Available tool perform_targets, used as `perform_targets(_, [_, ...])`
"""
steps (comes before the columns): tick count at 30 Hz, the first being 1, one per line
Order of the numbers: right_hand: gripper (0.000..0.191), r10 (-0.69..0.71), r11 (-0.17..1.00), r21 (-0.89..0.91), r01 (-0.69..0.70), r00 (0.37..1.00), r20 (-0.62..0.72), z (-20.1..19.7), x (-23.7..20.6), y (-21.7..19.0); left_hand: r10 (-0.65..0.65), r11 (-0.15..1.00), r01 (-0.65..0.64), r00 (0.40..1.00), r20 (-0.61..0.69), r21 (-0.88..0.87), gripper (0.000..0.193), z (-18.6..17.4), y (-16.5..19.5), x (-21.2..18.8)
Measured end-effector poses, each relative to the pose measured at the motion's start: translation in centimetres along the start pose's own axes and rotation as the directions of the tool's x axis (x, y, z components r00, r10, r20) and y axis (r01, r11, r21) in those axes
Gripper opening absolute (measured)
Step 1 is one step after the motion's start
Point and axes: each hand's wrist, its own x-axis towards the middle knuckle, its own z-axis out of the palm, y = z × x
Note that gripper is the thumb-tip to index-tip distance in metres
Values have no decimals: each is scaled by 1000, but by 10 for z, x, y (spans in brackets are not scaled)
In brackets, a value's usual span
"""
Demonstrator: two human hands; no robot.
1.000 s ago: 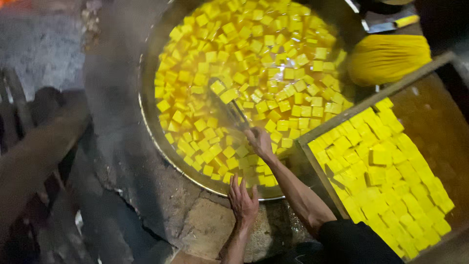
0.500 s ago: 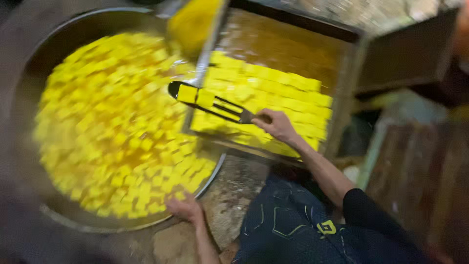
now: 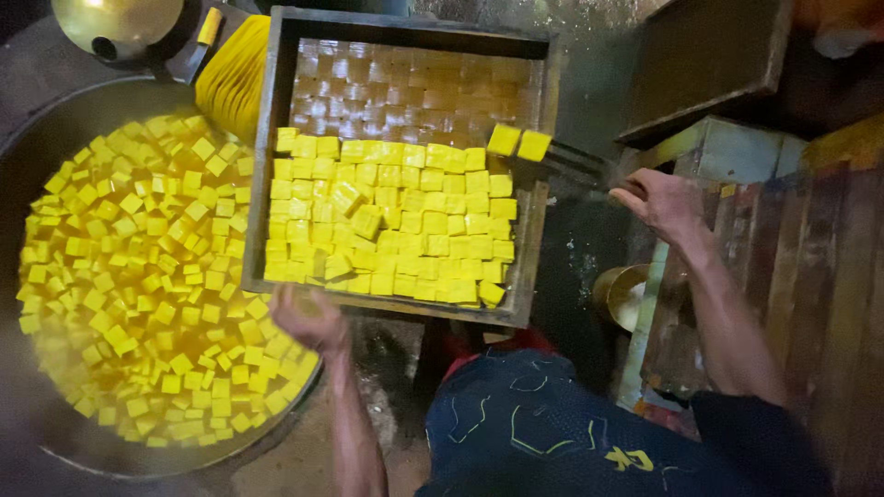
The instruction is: The person stands over a large round vat of hot yellow liquid filled with cubed tofu and uses a slotted skimmer to scoop the cubes out, transferring them into a square wooden tray beside the vat. They repeatedly scoop, drain, and arrange the cubes to fill the tray, occasionally steadying the tray by hand.
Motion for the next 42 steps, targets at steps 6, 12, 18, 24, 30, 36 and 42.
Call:
perform_targets(6, [34,140,952,293,-84,974,-177,26,5,43,114,966,-64,975,192,-251,37,108,125,-13])
perform_targets(12, [38,485,737,573,-360,871,-77,48,-53,48,341,893,-158,850,402,-422,40,224,237,-10])
perform_targets(18, [35,525,683,601,-414,851,-11,81,-106,85,472,877,-390,594,652,-279,75,295,273,20])
perform_targets(24, [37,650,434,747,-503,749,127,103,-163,121,419,847,-525,561,713,-84,67,294,246,15])
perform_targets(30, [35,714,351,714,-605,666,213,105,-183,127,374,911,-367,544,751,-188,85,301,268,21])
perform_targets(36, [32,669,311,797,-518,715,204,105,-169,122,388,793,-580,245,888,-186,73,309,285,11])
perform_targets(42, [30,662,342,795,-501,729,174,98,-164,116,472,808,-569,468,747,-154,60,295,253,9])
